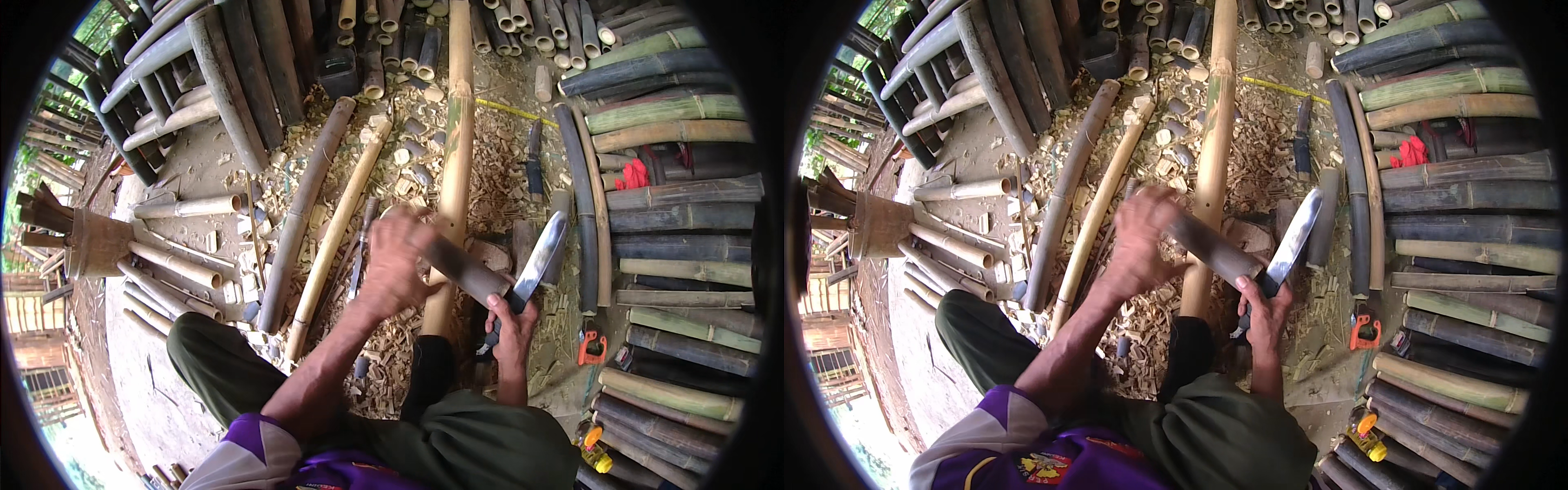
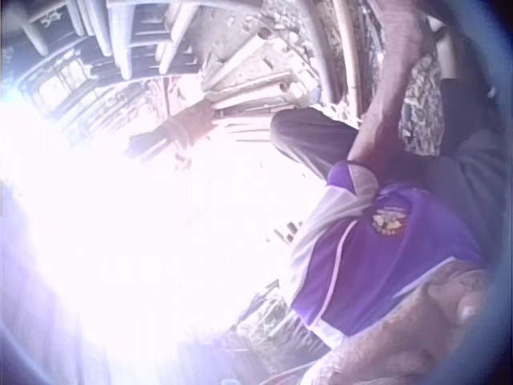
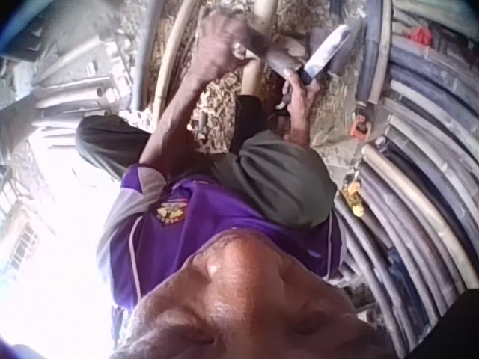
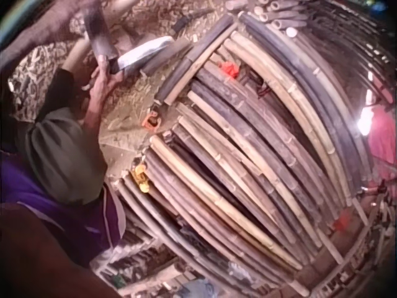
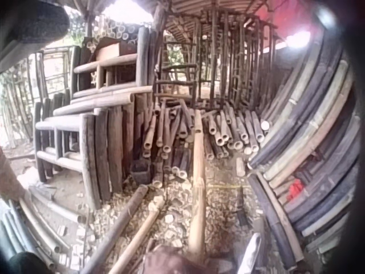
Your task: The person sits on the ground and uses a chisel and wooden mallet to carve and shape a bamboo pole. They repeatedly strike the chisel to remove material, then switch to a knife to refine the edges and interior of the bamboo piece.
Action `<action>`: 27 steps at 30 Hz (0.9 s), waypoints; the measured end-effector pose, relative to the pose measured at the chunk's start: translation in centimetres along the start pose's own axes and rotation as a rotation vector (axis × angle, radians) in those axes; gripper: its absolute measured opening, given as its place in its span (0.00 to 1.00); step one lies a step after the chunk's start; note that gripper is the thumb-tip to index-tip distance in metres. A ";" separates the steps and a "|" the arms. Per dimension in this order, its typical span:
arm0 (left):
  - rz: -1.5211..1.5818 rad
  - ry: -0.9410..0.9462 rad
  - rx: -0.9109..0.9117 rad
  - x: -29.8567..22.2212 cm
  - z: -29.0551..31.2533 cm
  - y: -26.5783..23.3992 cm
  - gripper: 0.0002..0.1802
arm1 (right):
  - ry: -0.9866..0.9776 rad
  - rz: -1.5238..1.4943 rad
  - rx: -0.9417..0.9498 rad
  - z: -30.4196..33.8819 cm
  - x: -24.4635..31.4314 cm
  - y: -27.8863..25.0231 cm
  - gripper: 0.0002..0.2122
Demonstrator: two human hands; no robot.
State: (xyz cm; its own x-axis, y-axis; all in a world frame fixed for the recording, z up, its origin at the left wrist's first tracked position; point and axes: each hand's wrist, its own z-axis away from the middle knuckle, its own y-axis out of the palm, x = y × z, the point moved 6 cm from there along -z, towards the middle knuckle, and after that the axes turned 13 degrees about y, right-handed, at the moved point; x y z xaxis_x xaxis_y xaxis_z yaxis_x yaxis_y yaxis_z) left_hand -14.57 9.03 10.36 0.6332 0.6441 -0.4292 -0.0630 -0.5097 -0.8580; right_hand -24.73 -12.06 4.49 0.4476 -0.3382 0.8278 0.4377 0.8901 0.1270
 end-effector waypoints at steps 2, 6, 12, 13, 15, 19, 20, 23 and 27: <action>-0.064 0.278 0.147 -2.6 -0.4 2.2 0.49 | 0.002 -0.001 0.104 -0.6 0.2 0.4 0.25; 0.509 -0.016 -0.009 1.5 -1.6 2.6 0.39 | 0.005 -0.236 0.207 0.1 3.9 2.9 0.17; 1.808 -0.430 -0.766 5.5 -1.8 0.6 0.25 | 0.098 -0.240 0.163 -1.1 -0.7 1.6 0.16; 1.869 -0.443 -0.792 6.1 -1.3 1.3 0.25 | 0.174 -0.356 0.193 -1.2 -1.6 1.7 0.18; 1.926 -0.471 -0.828 6.8 0.2 3.0 0.25 | 0.139 -0.361 0.298 -1.1 -2.1 2.4 0.19; 1.843 -0.549 -0.803 7.0 1.9 5.0 0.22 | 0.052 -0.214 0.213 -0.9 -1.0 3.1 0.16; 1.794 -0.583 -0.776 6.8 1.9 5.1 0.21 | 0.045 -0.151 0.178 -1.0 -0.6 3.1 0.16; 1.710 -0.641 -0.713 5.8 2.1 5.2 0.21 | -0.061 -0.101 0.144 -0.8 0.2 2.9 0.17; 1.744 -0.709 -0.684 5.2 2.7 5.7 0.24 | -0.188 0.063 0.114 -0.5 0.1 1.5 0.24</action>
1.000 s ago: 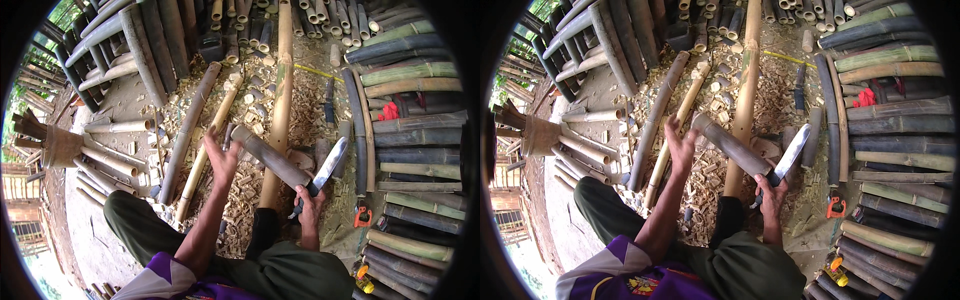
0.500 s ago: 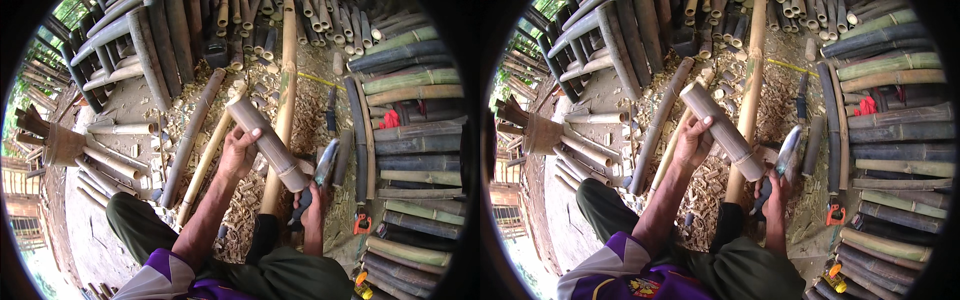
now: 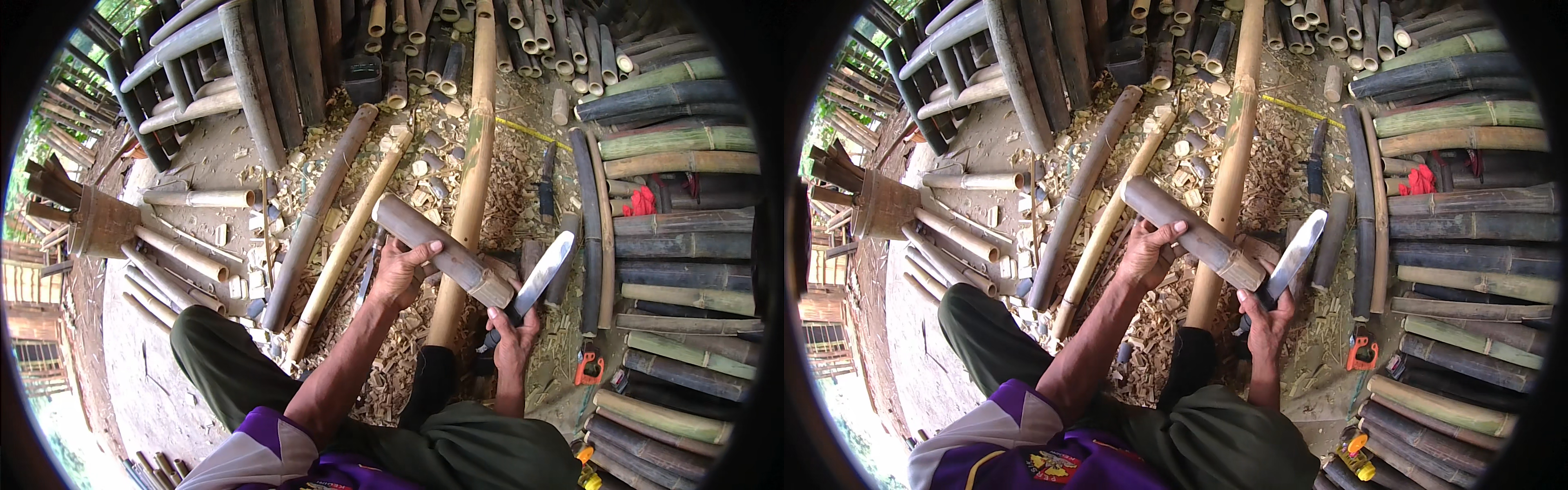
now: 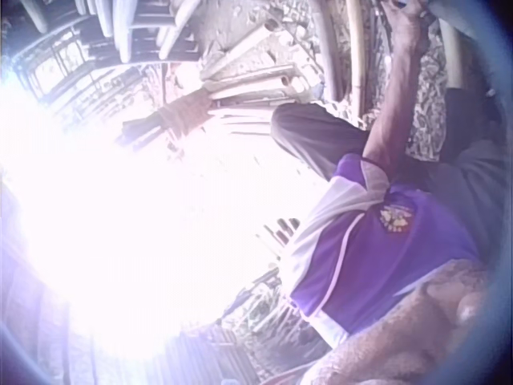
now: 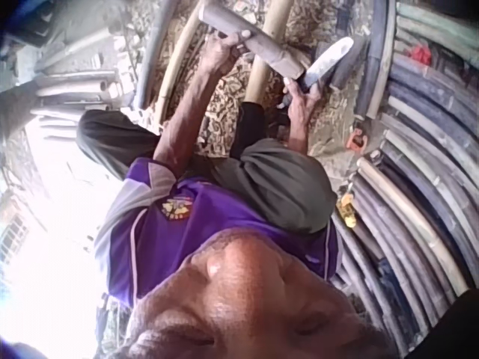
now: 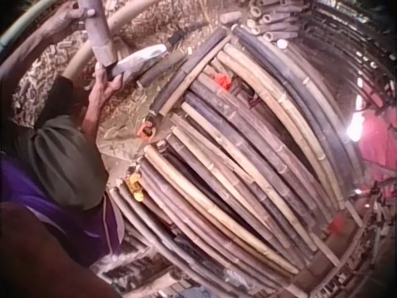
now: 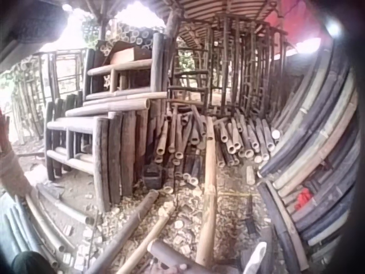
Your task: The person sits on the ground and uses a chisel and wooden mallet to carve and shape a bamboo pole. They repeatedly strike the chisel to remove material, then switch to a knife to refine the edges and interior of the bamboo piece.
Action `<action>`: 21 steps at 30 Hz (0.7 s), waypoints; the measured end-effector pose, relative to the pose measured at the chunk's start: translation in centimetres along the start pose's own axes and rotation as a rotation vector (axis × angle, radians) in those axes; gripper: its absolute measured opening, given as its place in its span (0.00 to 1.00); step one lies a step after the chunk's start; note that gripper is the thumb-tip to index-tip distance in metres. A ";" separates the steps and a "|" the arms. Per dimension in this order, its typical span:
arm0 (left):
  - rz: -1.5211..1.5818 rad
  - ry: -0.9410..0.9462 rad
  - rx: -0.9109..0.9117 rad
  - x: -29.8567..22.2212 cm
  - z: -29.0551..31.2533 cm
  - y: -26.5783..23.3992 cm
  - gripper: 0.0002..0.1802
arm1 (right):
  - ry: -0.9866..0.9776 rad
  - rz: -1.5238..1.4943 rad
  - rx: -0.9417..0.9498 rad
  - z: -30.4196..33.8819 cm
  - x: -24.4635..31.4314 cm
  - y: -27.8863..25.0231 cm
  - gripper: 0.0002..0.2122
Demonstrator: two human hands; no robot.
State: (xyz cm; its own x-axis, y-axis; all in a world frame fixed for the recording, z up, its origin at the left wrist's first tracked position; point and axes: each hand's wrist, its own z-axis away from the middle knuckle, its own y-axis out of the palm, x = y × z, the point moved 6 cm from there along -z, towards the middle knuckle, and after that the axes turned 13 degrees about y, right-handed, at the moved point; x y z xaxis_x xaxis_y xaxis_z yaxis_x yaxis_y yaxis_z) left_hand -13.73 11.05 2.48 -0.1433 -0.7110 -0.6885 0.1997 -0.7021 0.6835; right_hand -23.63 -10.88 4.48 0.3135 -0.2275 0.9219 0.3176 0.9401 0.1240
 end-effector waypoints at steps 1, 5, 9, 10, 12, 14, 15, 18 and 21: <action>-0.005 -0.005 -0.012 0.1 0.2 0.0 0.24 | -0.040 0.061 -0.004 0.0 -0.3 -0.4 0.25; 0.152 -0.116 0.049 1.2 0.7 -0.7 0.30 | -0.297 0.238 -0.025 1.1 2.4 0.9 0.27; 0.396 -0.124 0.194 1.7 0.8 -1.1 0.41 | -0.204 0.146 0.014 1.0 1.9 0.3 0.27; 0.458 -0.107 0.241 1.6 0.8 -0.9 0.40 | -0.167 0.129 0.000 0.8 1.6 0.1 0.27; 0.543 -0.082 0.287 1.5 0.9 -1.1 0.39 | -0.091 0.093 -0.022 0.6 1.4 0.6 0.28; 0.594 -0.071 0.291 1.3 1.0 -1.2 0.40 | -0.051 0.127 -0.006 0.5 0.8 0.3 0.27; 0.574 -0.074 0.279 1.3 1.0 -1.1 0.39 | -0.042 0.123 -0.008 0.5 0.5 0.1 0.26; 0.482 -0.078 0.180 1.5 1.0 -1.1 0.36 | -0.047 0.094 -0.018 0.7 0.4 0.2 0.25; 0.332 -0.061 0.033 2.3 0.9 -1.8 0.32 | -0.104 0.166 -0.034 0.9 1.1 0.7 0.24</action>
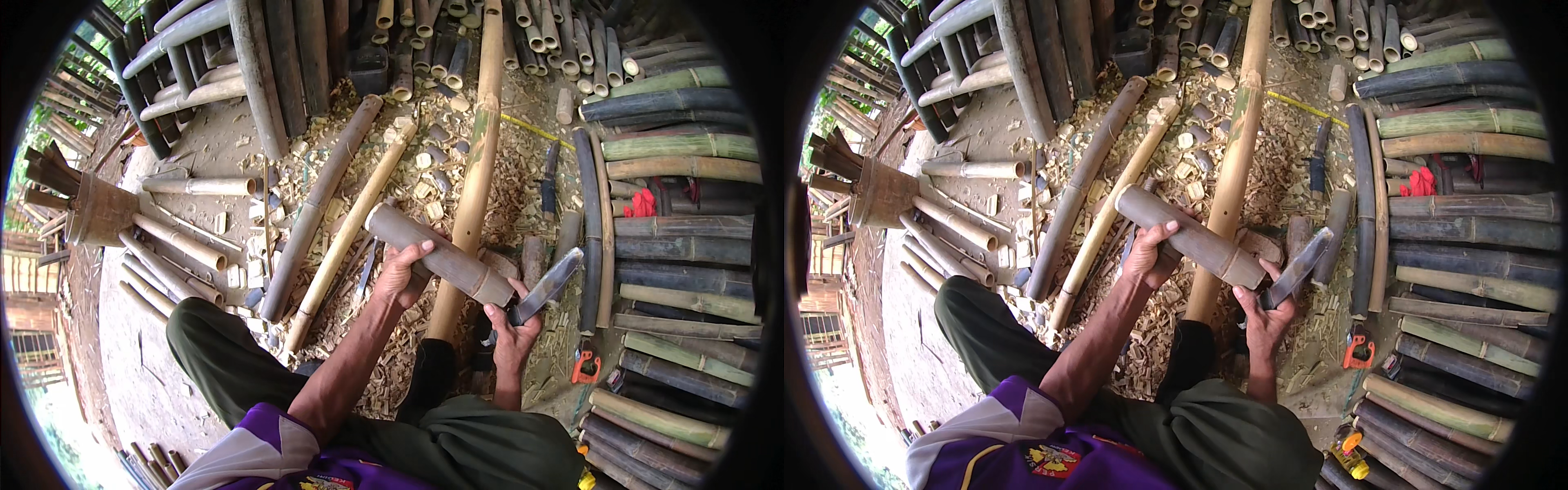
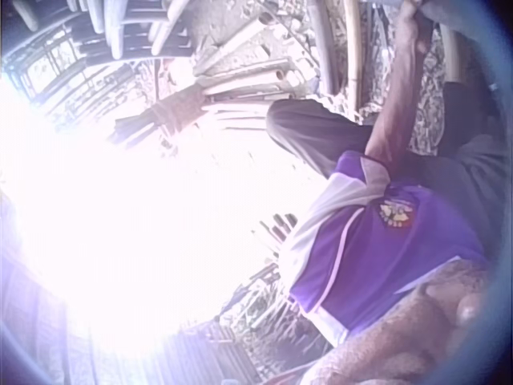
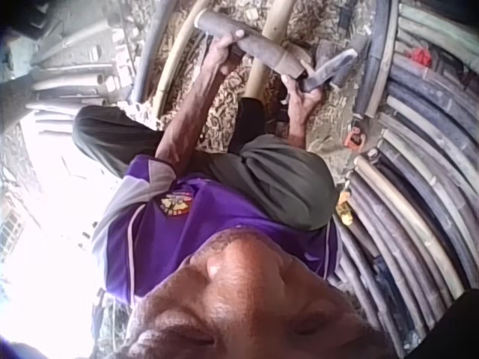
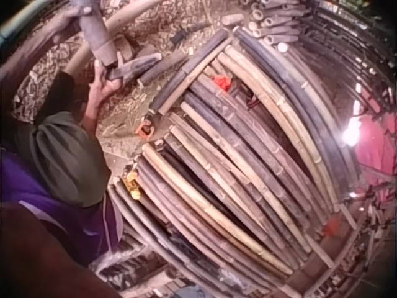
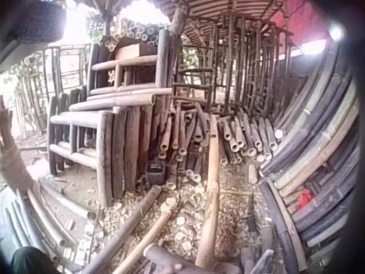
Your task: The person sits on the ground and uses a chisel and wooden mallet to carve and shape a bamboo pole. They repeatedly strike the chisel to remove material, then switch to a knife to refine the edges and interior of the bamboo piece.
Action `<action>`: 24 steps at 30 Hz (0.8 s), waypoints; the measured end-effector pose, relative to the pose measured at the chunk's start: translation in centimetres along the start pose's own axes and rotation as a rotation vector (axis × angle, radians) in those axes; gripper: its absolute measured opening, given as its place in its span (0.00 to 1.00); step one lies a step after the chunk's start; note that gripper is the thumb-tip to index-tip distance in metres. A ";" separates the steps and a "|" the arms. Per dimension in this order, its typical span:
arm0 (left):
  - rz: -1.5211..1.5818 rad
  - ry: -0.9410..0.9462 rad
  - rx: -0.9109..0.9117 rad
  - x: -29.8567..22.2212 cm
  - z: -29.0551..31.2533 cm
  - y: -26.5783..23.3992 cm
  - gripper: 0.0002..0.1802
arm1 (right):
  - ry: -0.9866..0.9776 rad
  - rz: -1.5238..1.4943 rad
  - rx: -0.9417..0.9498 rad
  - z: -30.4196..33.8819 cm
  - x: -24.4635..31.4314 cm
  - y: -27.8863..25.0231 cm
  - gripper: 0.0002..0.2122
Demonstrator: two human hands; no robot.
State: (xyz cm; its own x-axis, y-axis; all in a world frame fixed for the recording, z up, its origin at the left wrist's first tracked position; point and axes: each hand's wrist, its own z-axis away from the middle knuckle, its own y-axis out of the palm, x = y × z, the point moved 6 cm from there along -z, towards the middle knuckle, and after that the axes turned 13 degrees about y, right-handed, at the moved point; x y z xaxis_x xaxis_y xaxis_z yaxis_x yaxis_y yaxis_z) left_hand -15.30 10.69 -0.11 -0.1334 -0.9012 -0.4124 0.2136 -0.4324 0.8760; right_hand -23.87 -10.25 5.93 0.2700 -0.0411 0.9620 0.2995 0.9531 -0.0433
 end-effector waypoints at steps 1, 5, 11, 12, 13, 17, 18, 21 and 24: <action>-0.045 0.016 0.006 0.0 -0.1 -0.2 0.31 | 0.021 -0.010 0.001 0.1 -0.1 0.1 0.23; -0.128 0.056 0.045 -0.4 -0.3 0.1 0.28 | 0.048 0.018 0.010 -0.1 -0.3 0.2 0.20; -0.108 0.038 0.009 -0.5 0.0 0.3 0.26 | 0.310 -0.172 -0.017 0.2 -2.6 0.7 0.14; -0.123 0.026 0.003 -0.4 0.0 0.2 0.26 | 0.353 -0.234 -0.029 0.2 -3.0 0.9 0.14; -0.138 0.013 -0.004 -0.4 0.0 0.1 0.26 | 0.450 -0.300 -0.022 0.2 -3.8 0.8 0.15; -0.181 0.015 -0.029 -0.5 0.0 -0.1 0.25 | 0.596 -0.330 0.106 0.6 -3.6 1.8 0.16; -0.167 0.011 -0.023 -0.4 0.0 -0.2 0.25 | 0.574 -0.338 0.104 0.5 -4.1 1.5 0.16; -0.152 0.007 0.005 -0.3 -0.2 -0.5 0.26 | 0.436 -0.275 0.096 0.7 -4.1 1.3 0.16; -0.206 -0.028 -0.005 -0.3 -0.2 -0.3 0.28 | 0.187 -0.089 0.062 1.2 -2.9 1.1 0.20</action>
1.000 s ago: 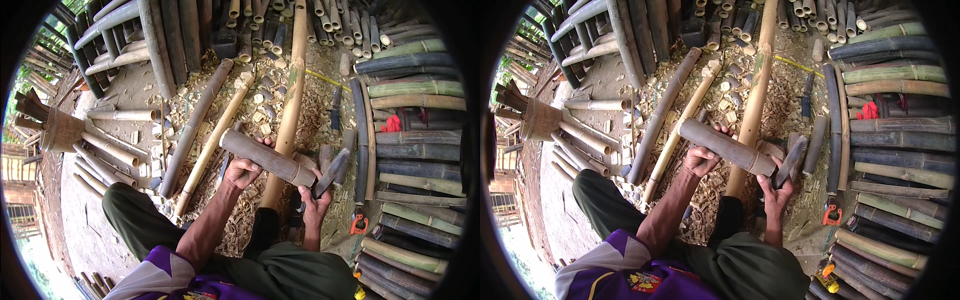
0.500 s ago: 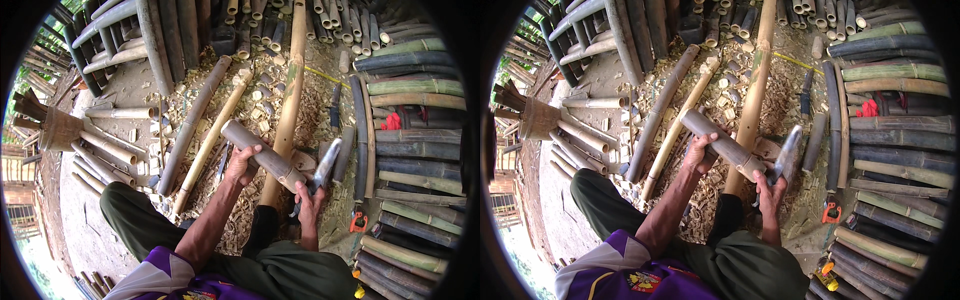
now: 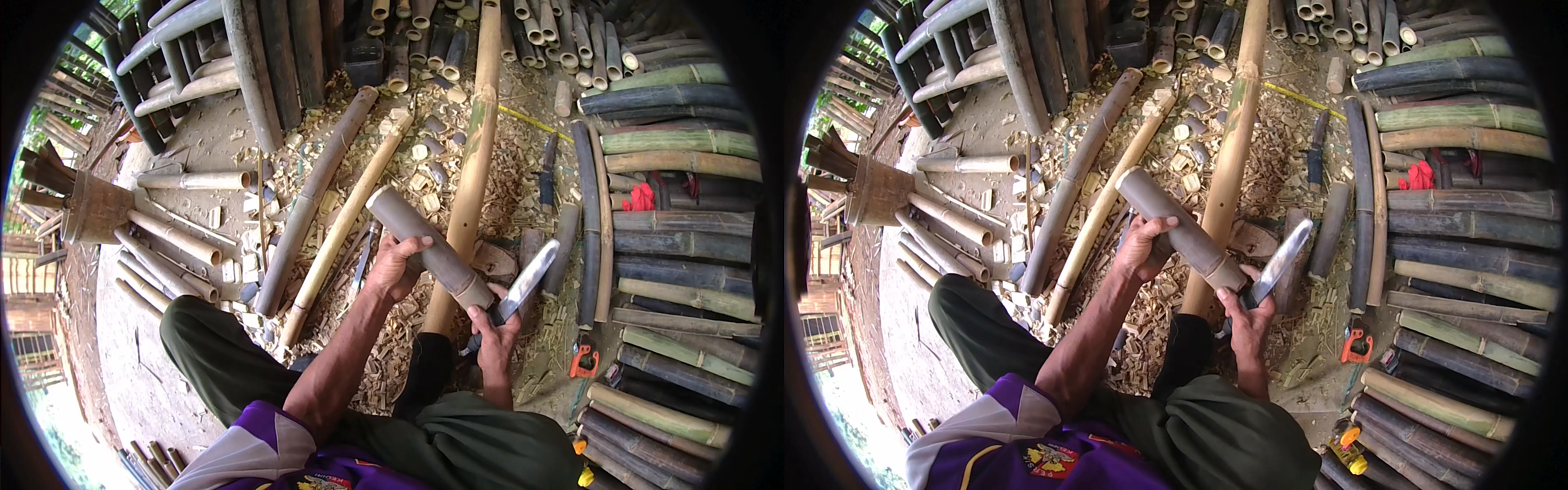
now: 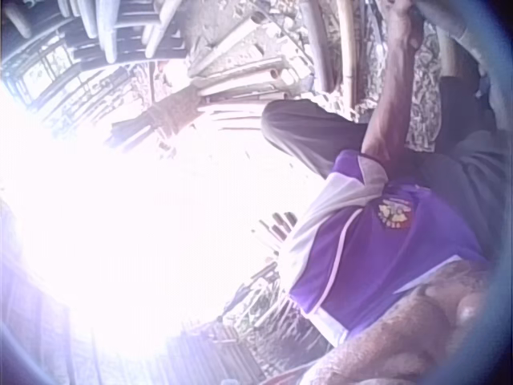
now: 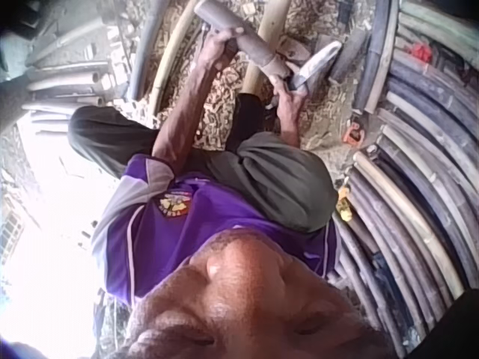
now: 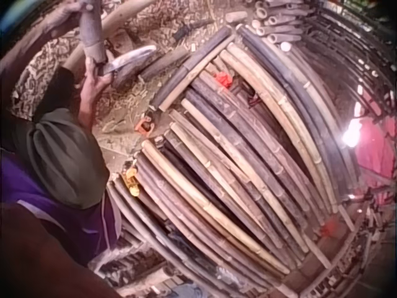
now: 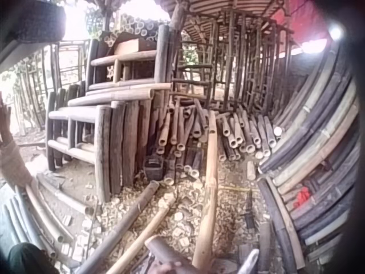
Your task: The person sits on the ground and uses a chisel and wooden mallet to carve and shape a bamboo pole. They repeatedly strike the chisel to remove material, then switch to a knife to refine the edges and interior of the bamboo piece.
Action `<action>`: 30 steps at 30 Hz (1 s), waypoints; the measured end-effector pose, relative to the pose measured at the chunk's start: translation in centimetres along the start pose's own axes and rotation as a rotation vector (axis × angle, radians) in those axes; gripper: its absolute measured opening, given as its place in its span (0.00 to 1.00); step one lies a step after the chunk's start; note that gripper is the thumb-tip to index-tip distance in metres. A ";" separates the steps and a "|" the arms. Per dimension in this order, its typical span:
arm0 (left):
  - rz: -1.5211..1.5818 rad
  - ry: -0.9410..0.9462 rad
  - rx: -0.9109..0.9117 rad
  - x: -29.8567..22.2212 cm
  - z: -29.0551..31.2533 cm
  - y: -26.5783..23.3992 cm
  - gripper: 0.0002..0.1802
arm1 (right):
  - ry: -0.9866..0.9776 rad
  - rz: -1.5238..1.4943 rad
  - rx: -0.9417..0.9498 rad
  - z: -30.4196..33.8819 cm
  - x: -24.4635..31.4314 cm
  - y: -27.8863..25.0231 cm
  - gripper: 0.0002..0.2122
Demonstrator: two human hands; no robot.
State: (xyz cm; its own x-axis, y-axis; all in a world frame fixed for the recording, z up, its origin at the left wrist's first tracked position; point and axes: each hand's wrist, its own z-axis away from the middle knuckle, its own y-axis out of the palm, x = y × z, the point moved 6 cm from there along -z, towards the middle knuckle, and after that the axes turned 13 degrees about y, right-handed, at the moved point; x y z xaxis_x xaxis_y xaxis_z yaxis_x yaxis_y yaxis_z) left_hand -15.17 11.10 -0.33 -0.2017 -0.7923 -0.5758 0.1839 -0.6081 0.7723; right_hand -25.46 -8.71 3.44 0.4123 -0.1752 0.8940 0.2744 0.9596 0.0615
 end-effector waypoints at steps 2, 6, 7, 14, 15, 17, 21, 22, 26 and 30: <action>-0.065 -0.069 -0.072 0.2 0.5 -0.1 0.30 | -0.124 0.047 -0.038 0.1 -0.1 -0.4 0.25; 0.037 -0.014 0.015 0.5 0.5 -0.7 0.31 | 0.028 -0.059 -0.044 0.2 0.9 -1.1 0.24; 0.043 -0.010 0.016 0.7 0.4 -0.9 0.31 | 0.059 -0.075 -0.086 -0.3 -0.7 -2.0 0.22; -0.062 -0.020 0.086 1.3 0.5 -1.1 0.27 | 0.148 -0.196 -0.067 -1.1 -1.1 -2.6 0.11; -0.056 -0.031 0.104 1.3 0.6 -0.8 0.27 | 0.130 -0.187 -0.046 -1.1 -0.9 -2.6 0.11; -0.051 -0.047 0.100 1.1 0.7 -0.7 0.27 | 0.150 -0.208 -0.073 -1.1 -0.6 -2.5 0.13; -0.041 -0.031 0.091 1.1 0.7 -0.4 0.27 | 0.133 -0.228 -0.052 -0.9 -0.7 -2.3 0.12; -0.039 -0.022 0.091 1.2 0.7 -0.4 0.27 | 0.121 -0.239 -0.038 -0.7 -0.5 -2.1 0.13; -0.080 -0.048 0.028 1.8 0.8 -0.7 0.28 | -0.185 0.081 -0.066 0.1 1.0 -0.5 0.24; 0.079 -0.150 0.083 1.8 1.4 0.6 0.34 | -0.300 0.172 -0.078 -0.1 1.8 -0.8 0.26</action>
State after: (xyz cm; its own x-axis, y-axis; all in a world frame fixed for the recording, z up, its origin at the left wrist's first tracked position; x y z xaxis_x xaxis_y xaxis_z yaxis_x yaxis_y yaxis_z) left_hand -16.72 9.33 -0.52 -0.3319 -0.8171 -0.4713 0.1258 -0.5335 0.8364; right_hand -24.85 -9.79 5.01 0.1877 0.0714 0.9796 0.2930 0.9479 -0.1252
